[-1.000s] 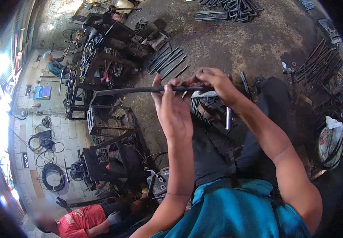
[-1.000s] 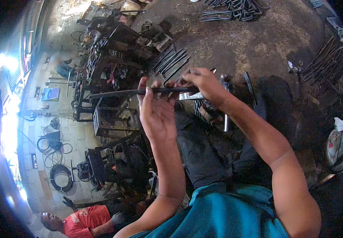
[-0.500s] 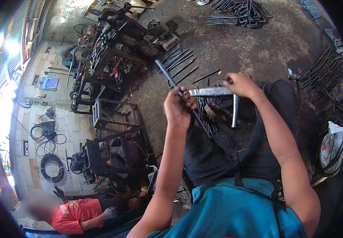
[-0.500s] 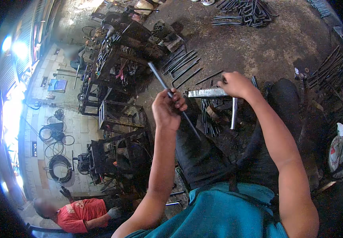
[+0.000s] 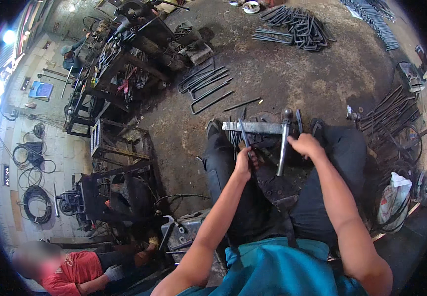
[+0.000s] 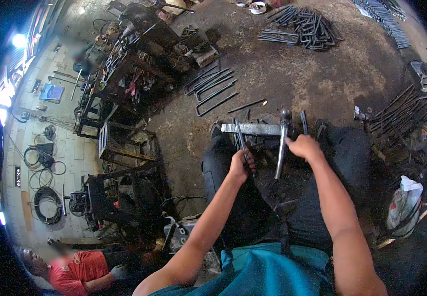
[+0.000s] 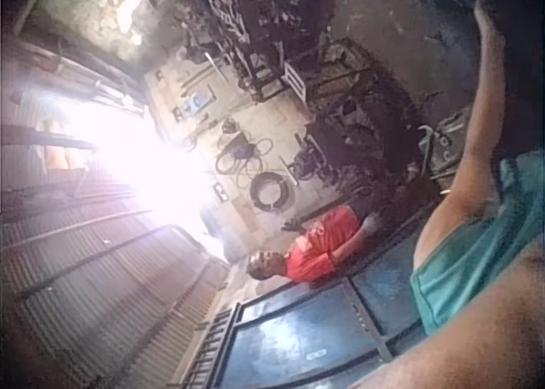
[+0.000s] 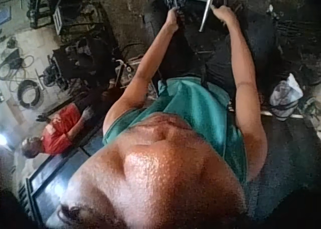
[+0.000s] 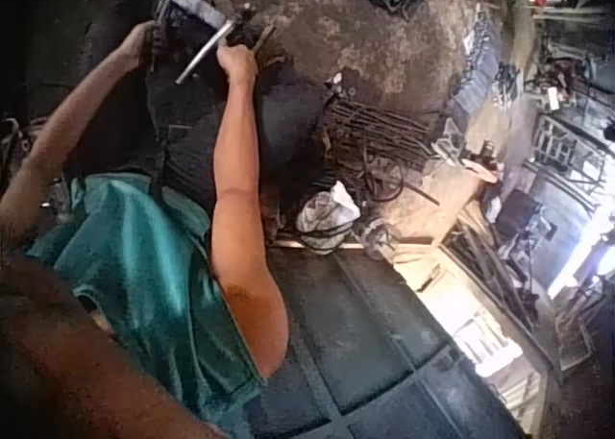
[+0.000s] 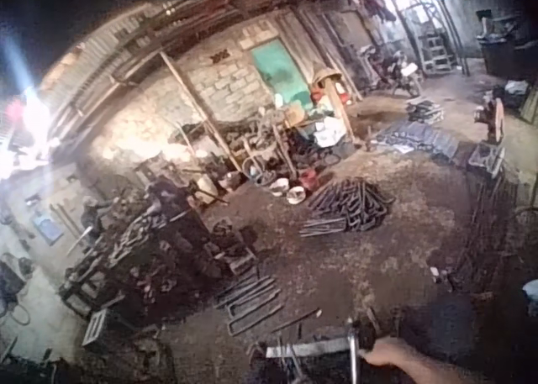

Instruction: Hammering a metal rod against an anvil or jig to straighten or shape it.

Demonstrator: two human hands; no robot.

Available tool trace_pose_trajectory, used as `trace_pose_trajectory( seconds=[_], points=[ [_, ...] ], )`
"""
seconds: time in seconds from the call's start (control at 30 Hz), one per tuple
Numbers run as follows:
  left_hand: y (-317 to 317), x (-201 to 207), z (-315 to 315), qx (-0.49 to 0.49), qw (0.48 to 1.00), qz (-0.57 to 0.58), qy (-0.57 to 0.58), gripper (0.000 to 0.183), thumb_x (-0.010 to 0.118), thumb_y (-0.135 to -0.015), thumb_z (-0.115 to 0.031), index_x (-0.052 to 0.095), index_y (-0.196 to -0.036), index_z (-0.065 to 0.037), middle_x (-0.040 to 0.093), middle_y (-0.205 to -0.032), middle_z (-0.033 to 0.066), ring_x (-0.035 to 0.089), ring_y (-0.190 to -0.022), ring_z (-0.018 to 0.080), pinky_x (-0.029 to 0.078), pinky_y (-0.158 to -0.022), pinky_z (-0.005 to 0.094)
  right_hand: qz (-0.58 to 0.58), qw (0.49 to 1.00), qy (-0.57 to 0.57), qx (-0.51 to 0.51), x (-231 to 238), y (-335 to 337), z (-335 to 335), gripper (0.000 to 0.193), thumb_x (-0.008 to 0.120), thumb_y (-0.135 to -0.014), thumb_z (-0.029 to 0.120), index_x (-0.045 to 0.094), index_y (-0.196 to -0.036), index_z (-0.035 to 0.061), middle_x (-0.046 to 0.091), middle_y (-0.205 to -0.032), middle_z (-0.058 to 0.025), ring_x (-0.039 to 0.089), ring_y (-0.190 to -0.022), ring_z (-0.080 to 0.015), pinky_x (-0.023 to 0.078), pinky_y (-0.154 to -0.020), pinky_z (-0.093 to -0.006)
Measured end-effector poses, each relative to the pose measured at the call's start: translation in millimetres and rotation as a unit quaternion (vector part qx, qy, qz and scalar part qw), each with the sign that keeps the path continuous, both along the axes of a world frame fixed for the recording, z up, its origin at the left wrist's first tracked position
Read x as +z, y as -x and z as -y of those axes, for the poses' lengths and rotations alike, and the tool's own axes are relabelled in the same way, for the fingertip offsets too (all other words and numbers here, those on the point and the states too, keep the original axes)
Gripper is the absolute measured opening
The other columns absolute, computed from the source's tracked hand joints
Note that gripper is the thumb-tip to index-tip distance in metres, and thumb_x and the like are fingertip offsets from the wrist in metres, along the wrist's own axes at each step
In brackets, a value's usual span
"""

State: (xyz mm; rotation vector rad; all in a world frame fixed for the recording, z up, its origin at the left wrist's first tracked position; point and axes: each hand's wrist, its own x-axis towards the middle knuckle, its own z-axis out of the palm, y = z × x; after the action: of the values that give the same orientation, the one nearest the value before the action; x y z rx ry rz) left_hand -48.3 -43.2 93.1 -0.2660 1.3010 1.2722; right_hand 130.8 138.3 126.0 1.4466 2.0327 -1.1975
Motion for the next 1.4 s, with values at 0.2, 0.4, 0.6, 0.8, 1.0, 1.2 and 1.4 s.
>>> trace_pose_trajectory(
  seconds=[0.2,0.4,0.6,0.8,1.0,1.2,1.4],
  points=[
    [-20,-20,-6,-0.014,0.999,-0.026,-0.045,0.028,0.051,-0.093,-0.039,0.048,-0.077,-0.016,0.045,-0.063,-0.0015,0.043,-0.057,0.0172,0.037,-0.058,0.0336,-0.169,0.931,0.227,-0.233,-51,9,13,0.068,0.058,-0.086,0.047,0.049,-0.127,-0.0072,0.049,-0.129,-0.0287,0.058,-0.105,-0.048,0.049,-0.08,-0.0599],
    [-17,-38,-19,-0.07,0.992,-0.094,0.051,0.031,0.049,-0.094,-0.042,0.057,-0.089,-0.012,0.059,-0.085,0.0032,0.054,-0.079,0.0204,0.042,-0.078,0.0345,-0.325,0.832,0.338,-0.296,-92,22,22,0.039,0.063,-0.083,0.024,0.057,-0.11,-0.0029,0.06,-0.111,-0.0245,0.044,-0.122,-0.0417,0.037,-0.098,-0.056],
    [-26,-65,-20,-0.174,0.952,-0.25,0.039,0.045,0.047,-0.096,-0.042,0.061,-0.084,-0.002,0.058,-0.076,0.0032,0.05,-0.072,0.0146,0.04,-0.069,0.0301,-0.358,0.74,0.36,-0.441,-92,41,44,0.017,0.065,-0.08,0.018,0.051,-0.079,0.0079,0.051,-0.067,-0.0044,0.05,-0.054,-0.0178,0.043,-0.053,-0.0366],
    [-32,-82,-19,-0.338,0.829,-0.427,0.128,0.058,0.04,-0.097,-0.044,0.063,-0.105,0.008,0.061,-0.107,0.0337,0.056,-0.111,0.0449,0.042,-0.094,0.0447,-0.308,0.826,0.259,-0.395,-63,34,30,0.023,0.069,-0.081,0.015,0.048,-0.075,0.0089,0.044,-0.058,-0.0004,0.043,-0.043,-0.0125,0.035,-0.039,-0.0313],
    [-41,-69,-16,-0.326,0.79,-0.507,0.112,0.054,0.042,-0.097,-0.041,0.064,-0.097,0.008,0.06,-0.098,0.0356,0.056,-0.102,0.0489,0.044,-0.088,0.0518,-0.354,0.801,0.228,-0.426,-37,28,37,0.02,0.068,-0.077,0.007,0.05,-0.069,0.0057,0.043,-0.052,-0.0006,0.044,-0.04,-0.0141,0.035,-0.035,-0.0317],
    [-44,-64,-11,-0.335,0.758,-0.557,0.049,0.048,0.053,-0.092,-0.041,0.062,-0.083,0.005,0.061,-0.081,0.0314,0.059,-0.086,0.0485,0.047,-0.073,0.0517,-0.382,0.845,0.158,-0.34,-14,9,38,0.023,0.068,-0.08,0.012,0.048,-0.069,0.0065,0.046,-0.052,-0.0003,0.044,-0.038,-0.0124,0.034,-0.032,-0.0293],
    [-46,-62,-12,-0.347,0.735,-0.579,0.066,0.046,0.053,-0.093,-0.039,0.06,-0.09,0.006,0.061,-0.084,0.0337,0.058,-0.087,0.0506,0.046,-0.075,0.0526,-0.294,0.907,0.142,-0.267,-20,9,42,0.019,0.066,-0.083,0.014,0.048,-0.081,0.0083,0.044,-0.054,0.0014,0.044,-0.04,-0.0105,0.035,-0.035,-0.0282]
  ],
)
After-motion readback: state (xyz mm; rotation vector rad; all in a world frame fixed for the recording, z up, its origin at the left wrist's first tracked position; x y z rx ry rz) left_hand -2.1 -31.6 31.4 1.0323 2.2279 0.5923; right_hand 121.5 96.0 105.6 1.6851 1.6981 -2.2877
